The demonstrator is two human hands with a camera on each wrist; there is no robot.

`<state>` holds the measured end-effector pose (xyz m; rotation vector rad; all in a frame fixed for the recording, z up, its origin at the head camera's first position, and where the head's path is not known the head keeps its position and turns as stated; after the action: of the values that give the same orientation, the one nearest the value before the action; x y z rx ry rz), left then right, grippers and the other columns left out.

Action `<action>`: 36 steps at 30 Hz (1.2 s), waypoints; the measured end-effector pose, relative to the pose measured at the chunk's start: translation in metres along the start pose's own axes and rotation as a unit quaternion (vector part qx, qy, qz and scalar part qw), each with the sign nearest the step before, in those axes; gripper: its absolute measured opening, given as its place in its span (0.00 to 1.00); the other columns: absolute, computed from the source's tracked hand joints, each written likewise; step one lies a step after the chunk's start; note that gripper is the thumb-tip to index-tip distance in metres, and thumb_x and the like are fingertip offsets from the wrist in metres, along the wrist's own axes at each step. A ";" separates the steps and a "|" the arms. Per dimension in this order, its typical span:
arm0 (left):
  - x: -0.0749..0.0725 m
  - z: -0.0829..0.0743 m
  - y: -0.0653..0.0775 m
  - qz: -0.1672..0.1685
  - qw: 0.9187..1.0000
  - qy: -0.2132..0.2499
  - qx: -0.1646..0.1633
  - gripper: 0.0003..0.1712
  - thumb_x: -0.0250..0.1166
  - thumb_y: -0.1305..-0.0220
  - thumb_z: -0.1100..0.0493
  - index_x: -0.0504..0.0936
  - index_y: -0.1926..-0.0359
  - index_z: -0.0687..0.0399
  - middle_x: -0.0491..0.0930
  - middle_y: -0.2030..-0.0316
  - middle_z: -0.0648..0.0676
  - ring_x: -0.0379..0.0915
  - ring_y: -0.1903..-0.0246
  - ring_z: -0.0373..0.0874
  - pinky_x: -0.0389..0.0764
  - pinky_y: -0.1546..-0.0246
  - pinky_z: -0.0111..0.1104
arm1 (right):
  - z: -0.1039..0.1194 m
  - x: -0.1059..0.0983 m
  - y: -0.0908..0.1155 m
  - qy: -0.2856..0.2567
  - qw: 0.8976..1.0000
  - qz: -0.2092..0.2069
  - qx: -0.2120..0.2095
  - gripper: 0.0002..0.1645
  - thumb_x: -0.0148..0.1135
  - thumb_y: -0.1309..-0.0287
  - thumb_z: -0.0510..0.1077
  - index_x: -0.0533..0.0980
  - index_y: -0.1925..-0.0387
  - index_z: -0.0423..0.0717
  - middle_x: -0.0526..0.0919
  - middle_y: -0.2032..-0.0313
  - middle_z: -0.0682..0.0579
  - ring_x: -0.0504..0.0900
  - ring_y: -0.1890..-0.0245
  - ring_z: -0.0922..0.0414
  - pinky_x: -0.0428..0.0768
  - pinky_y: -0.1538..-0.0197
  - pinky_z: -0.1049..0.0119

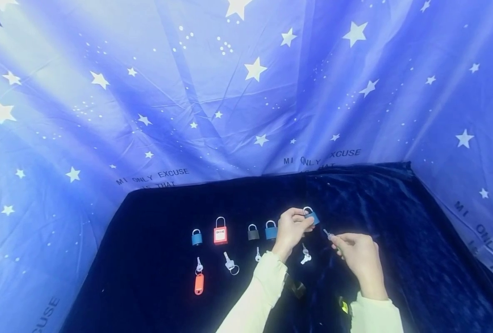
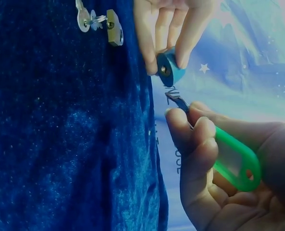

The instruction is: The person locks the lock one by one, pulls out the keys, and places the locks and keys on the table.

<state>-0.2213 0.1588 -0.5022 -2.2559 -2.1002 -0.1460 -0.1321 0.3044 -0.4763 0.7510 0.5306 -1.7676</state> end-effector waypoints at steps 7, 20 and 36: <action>0.004 0.006 -0.001 0.022 0.998 -0.064 -0.003 0.11 0.71 0.46 0.73 0.80 0.62 0.63 0.86 0.76 0.59 0.86 0.76 0.55 0.87 0.73 0.36 | 0.000 0.003 -0.002 0.017 0.999 0.031 -0.006 0.19 0.65 0.36 0.52 0.86 0.65 0.38 0.87 0.77 0.51 0.80 0.80 0.61 0.74 0.76 0.68; 0.020 0.009 0.003 0.016 0.993 -0.121 -0.008 0.11 0.73 0.46 0.71 0.81 0.62 0.61 0.85 0.78 0.54 0.85 0.79 0.49 0.81 0.79 0.23 | -0.009 0.012 -0.004 0.062 0.992 0.106 0.028 0.16 0.64 0.36 0.50 0.86 0.76 0.46 0.84 0.81 0.57 0.76 0.80 0.60 0.71 0.73 0.63; 0.022 0.009 0.006 0.004 0.966 -0.257 0.024 0.12 0.75 0.46 0.63 0.82 0.61 0.57 0.86 0.79 0.48 0.79 0.84 0.29 0.74 0.74 0.13 | -0.010 0.017 -0.002 0.086 0.988 0.123 0.024 0.20 0.63 0.37 0.51 0.78 0.83 0.47 0.73 0.86 0.58 0.72 0.80 0.56 0.68 0.73 0.63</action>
<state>-0.2135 0.1816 -0.5082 -2.4714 -2.2728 0.5442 -0.1352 0.2998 -0.4953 0.9671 0.4879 -1.4992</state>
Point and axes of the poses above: each hand's wrist, its own y-axis away from the middle knuckle, its own x-axis out of the palm, z = x × y, the point moved 3 cm from there along -y, towards the middle knuckle
